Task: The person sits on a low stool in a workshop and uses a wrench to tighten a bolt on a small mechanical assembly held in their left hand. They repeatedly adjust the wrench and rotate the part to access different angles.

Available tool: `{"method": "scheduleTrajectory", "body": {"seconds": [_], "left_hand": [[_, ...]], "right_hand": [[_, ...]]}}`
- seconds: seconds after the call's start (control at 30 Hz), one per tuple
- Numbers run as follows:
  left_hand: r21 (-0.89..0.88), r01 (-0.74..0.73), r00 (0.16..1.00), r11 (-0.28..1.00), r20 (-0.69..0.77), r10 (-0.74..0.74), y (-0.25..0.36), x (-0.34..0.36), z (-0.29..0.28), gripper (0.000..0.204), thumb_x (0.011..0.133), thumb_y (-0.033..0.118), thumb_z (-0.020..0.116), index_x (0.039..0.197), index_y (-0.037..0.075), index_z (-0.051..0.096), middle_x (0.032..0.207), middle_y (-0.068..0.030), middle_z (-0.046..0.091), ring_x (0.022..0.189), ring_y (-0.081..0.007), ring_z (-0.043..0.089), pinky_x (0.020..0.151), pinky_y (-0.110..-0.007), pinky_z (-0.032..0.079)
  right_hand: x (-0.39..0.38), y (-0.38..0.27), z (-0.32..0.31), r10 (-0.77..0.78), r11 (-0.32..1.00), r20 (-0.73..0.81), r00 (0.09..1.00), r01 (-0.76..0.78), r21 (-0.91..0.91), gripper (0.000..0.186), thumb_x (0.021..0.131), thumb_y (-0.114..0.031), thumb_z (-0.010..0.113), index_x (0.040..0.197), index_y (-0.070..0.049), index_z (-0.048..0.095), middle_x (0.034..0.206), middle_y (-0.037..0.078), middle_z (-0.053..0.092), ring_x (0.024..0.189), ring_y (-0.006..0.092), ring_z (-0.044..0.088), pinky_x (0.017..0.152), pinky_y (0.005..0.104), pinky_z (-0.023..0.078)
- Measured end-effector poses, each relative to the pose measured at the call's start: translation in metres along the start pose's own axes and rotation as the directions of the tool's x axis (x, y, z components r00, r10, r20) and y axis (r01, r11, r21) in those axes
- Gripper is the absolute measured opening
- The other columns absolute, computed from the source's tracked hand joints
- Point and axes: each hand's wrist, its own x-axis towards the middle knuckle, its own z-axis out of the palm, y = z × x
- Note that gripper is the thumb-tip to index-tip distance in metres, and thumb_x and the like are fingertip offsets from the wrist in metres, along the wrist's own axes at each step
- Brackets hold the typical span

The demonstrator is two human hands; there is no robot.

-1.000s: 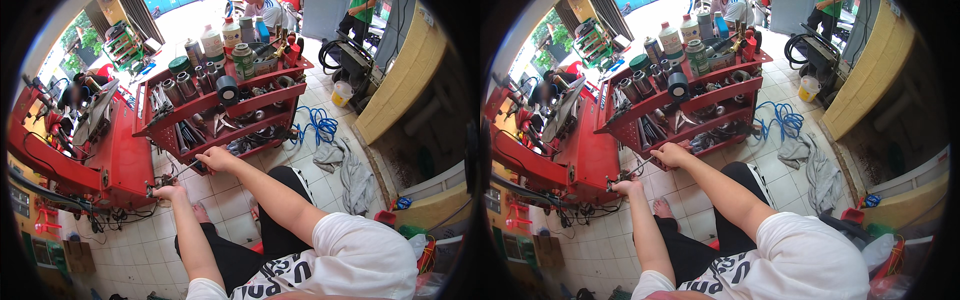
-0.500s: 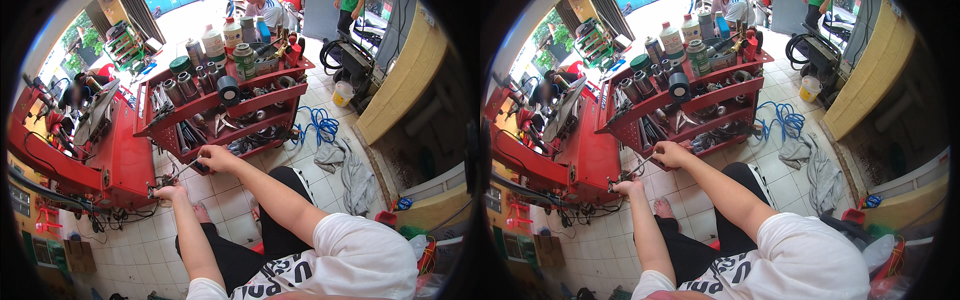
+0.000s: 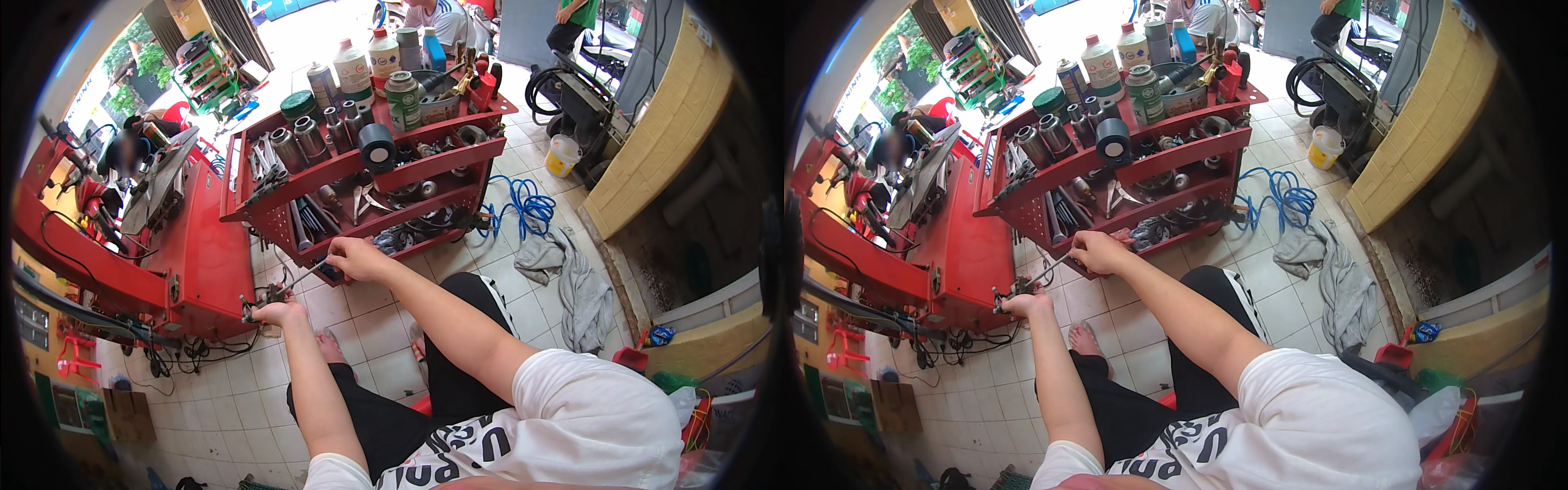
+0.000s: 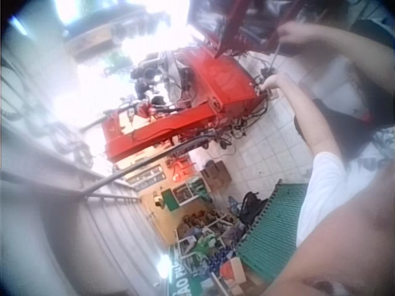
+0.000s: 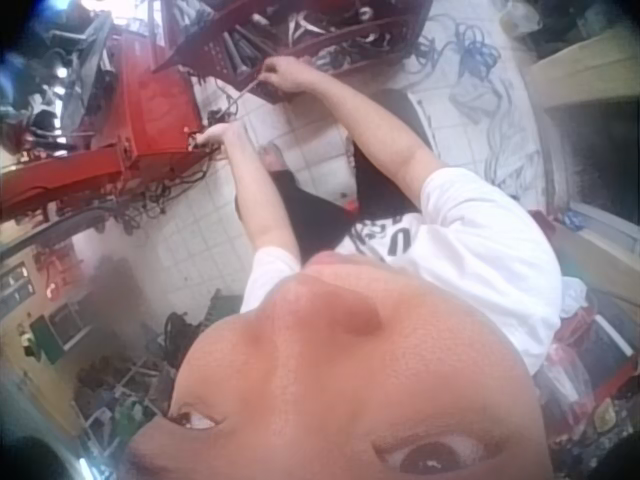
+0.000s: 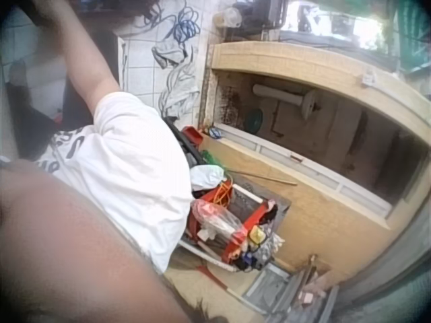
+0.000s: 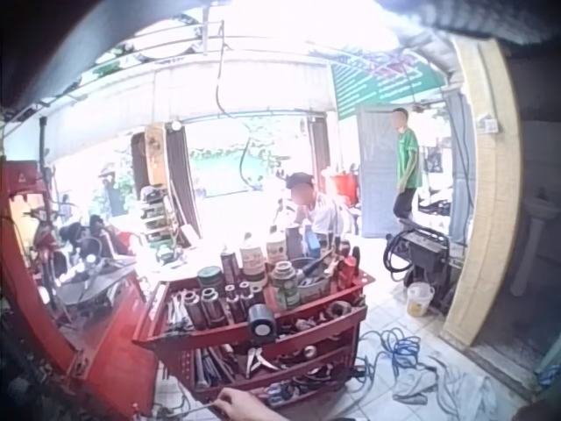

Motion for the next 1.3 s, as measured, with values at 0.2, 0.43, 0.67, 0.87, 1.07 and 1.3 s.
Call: {"method": "scheduleTrajectory", "body": {"seconds": [0.2, 0.43, 0.67, 0.87, 1.07, 1.3], "left_hand": [[0.007, 0.005, 1.000, 1.000, -0.018, -0.005, 0.000, -0.001, 0.001, 0.047, 0.094, 0.056, 0.033, 0.101, 0.012, 0.045, 0.085, -0.0117, 0.063, 0.069, -0.0236, 0.060, 0.060, -0.034, 0.042], [0.014, 0.028, 0.999, 1.000, 0.033, -0.029, -0.006, 0.018, -0.009, 0.049, 0.094, 0.058, 0.032, 0.100, 0.011, 0.046, 0.084, -0.0120, 0.063, 0.070, -0.0228, 0.059, 0.060, -0.033, 0.040], [0.004, 0.085, 0.996, 0.996, 0.012, -0.085, -0.008, -0.004, 0.001, 0.050, 0.093, 0.059, 0.033, 0.100, 0.011, 0.046, 0.090, -0.0100, 0.063, 0.072, -0.0211, 0.060, 0.061, -0.033, 0.041], [0.025, 0.076, 0.997, 0.997, -0.029, -0.075, -0.005, 0.003, -0.001, 0.058, 0.093, 0.063, 0.029, 0.103, 0.011, 0.050, 0.090, -0.0107, 0.064, 0.074, -0.0218, 0.061, 0.061, -0.033, 0.044], [0.025, 0.098, 0.995, 0.995, 0.005, -0.098, -0.008, 0.006, -0.004, 0.060, 0.093, 0.063, 0.028, 0.104, 0.010, 0.051, 0.087, -0.0110, 0.063, 0.074, -0.0227, 0.061, 0.060, -0.034, 0.045], [0.024, 0.079, 0.997, 0.997, -0.003, -0.079, -0.009, 0.002, -0.001, 0.062, 0.094, 0.064, 0.027, 0.107, 0.007, 0.050, 0.084, -0.0122, 0.062, 0.071, -0.0235, 0.060, 0.056, -0.033, 0.044]], "right_hand": [[-0.003, 0.000, -0.003, -0.167, 0.986, -0.004, 0.986, 0.167, -0.014, 0.020, 0.094, -0.016, 0.066, 0.108, -0.002, 0.060, 0.085, 0.008, 0.070, 0.055, 0.0127, 0.063, 0.049, 0.0314, 0.049], [-0.001, -0.014, -0.005, 0.226, 0.974, 0.050, 0.973, -0.226, -0.014, 0.041, 0.100, -0.038, 0.058, 0.094, 0.002, 0.064, 0.079, 0.012, 0.074, 0.055, 0.0162, 0.068, 0.060, 0.0303, 0.055], [-0.001, -0.006, -0.008, 0.140, 0.986, 0.047, 0.989, -0.135, -0.098, 0.035, 0.100, -0.033, 0.059, 0.091, -0.001, 0.065, 0.071, 0.008, 0.071, 0.057, 0.0153, 0.069, 0.064, 0.0283, 0.054], [-0.004, -0.008, -0.003, 0.022, 0.998, 0.025, 0.999, -0.021, -0.053, 0.019, 0.096, -0.019, 0.064, 0.105, -0.003, 0.062, 0.081, 0.006, 0.073, 0.056, 0.0126, 0.067, 0.065, 0.0277, 0.053], [-0.001, -0.009, -0.004, 0.208, 0.975, -0.018, 0.978, -0.206, 0.080, 0.037, 0.100, -0.036, 0.057, 0.094, 0.000, 0.064, 0.076, 0.009, 0.072, 0.052, 0.0156, 0.066, 0.055, 0.0317, 0.052], [0.003, -0.003, -0.007, 0.138, 0.985, 0.000, 0.990, -0.137, -0.103, 0.043, 0.100, -0.039, 0.057, 0.084, -0.001, 0.066, 0.064, 0.009, 0.068, 0.051, 0.0167, 0.065, 0.053, 0.0315, 0.051]]}}
